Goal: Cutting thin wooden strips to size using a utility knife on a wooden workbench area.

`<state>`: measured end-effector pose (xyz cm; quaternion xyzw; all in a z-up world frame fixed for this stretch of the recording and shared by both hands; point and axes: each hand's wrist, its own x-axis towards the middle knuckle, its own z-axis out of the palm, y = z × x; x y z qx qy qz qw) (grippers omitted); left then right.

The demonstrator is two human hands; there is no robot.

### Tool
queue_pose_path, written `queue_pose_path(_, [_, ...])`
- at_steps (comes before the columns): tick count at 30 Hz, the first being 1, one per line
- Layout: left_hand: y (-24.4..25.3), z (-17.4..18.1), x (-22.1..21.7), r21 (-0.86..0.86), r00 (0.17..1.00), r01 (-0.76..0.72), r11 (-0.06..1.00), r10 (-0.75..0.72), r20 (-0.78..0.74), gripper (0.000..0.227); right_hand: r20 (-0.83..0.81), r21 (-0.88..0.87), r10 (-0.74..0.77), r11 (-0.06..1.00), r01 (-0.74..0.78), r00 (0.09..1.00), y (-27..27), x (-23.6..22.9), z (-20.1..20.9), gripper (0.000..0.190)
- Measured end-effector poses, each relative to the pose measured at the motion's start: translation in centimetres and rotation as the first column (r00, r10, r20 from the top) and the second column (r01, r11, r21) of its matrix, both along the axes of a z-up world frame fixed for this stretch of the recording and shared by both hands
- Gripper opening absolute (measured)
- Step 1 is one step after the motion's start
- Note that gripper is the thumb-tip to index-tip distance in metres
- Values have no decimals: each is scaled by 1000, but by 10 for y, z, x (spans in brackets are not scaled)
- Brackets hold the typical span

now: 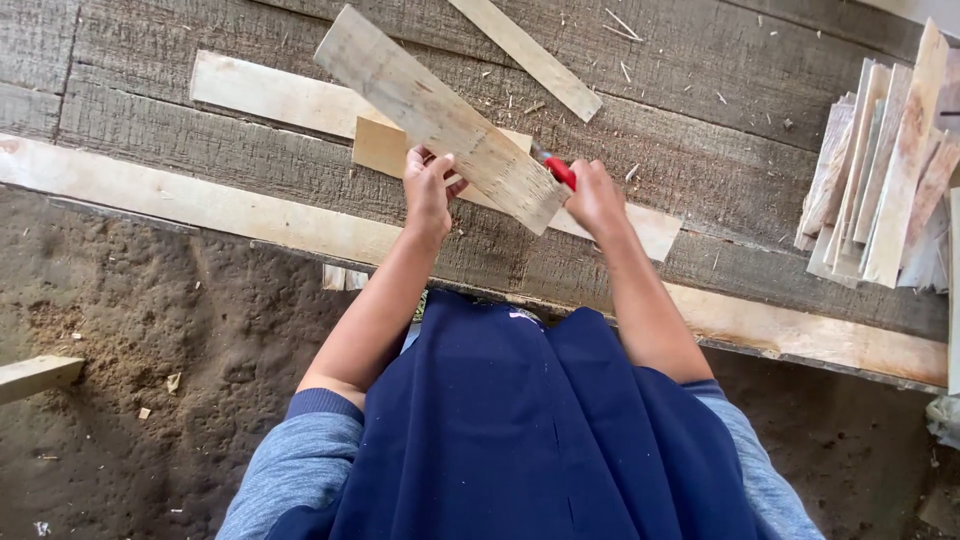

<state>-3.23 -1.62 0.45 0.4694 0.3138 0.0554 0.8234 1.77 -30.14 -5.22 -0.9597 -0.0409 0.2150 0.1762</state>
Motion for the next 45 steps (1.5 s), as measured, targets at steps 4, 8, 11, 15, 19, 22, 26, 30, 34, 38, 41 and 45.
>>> queue_pose_path(4, [0, -32, -6, -14, 1000, 17, 1000, -18, -7, 35, 25, -42, -38, 998, 39, 999, 3, 13, 78, 15])
queue_pose_path(8, [-15, -45, -17, -79, 997, 71, 994, -72, -4, 40, 354, 217, -165, 972, 91, 921, 13, 15, 154, 22])
queue_pose_path(11, [-35, -42, -27, -126, 989, 136, 983, -141, -34, 43, 225, 442, -72, 896, -36, 972, 33, -8, 183, 29])
queue_pose_path(15, [-66, -53, -47, -164, 953, 281, 945, -295, -66, 40, -63, 492, 13, 870, 20, 998, 45, -22, 136, 21])
queue_pose_path(19, [-55, -30, -64, -14, 854, 487, 873, -480, -199, 37, -55, 582, 9, 812, 25, 998, 30, -28, 125, 26])
queue_pose_path(22, [-36, -17, -74, 192, 656, 752, 631, -683, -322, 22, -9, 557, 49, 830, -36, 999, 17, -30, 112, 26])
queue_pose_path(26, [-46, -8, -81, 544, 568, 770, 333, -747, -347, 17, -139, 410, 78, 912, -14, 987, 9, -40, 103, 27])
queue_pose_path(30, [-61, -15, -104, 967, 761, 234, -97, -601, -244, 31, -180, 427, 137, 903, -48, 974, 8, -54, 96, 29])
queue_pose_path(34, [-56, 16, -116, 890, 640, 389, -238, -624, -448, 54, -202, 421, 150, 905, -52, 968, 21, -71, 105, 29])
queue_pose_path(38, [-45, 7, -116, 782, 530, 467, -413, -577, -622, 76, -150, 368, 140, 927, -76, 979, 14, -79, 61, 26])
queue_pose_path(41, [-39, 6, -112, 751, 482, 470, -464, -578, -658, 83, -24, 254, 160, 956, -149, 987, 3, -75, 15, 21])
queue_pose_path(45, [-36, -11, -107, 758, 468, 448, -474, -598, -650, 88, 289, 29, 274, 955, -294, 917, -3, -73, -17, 25])
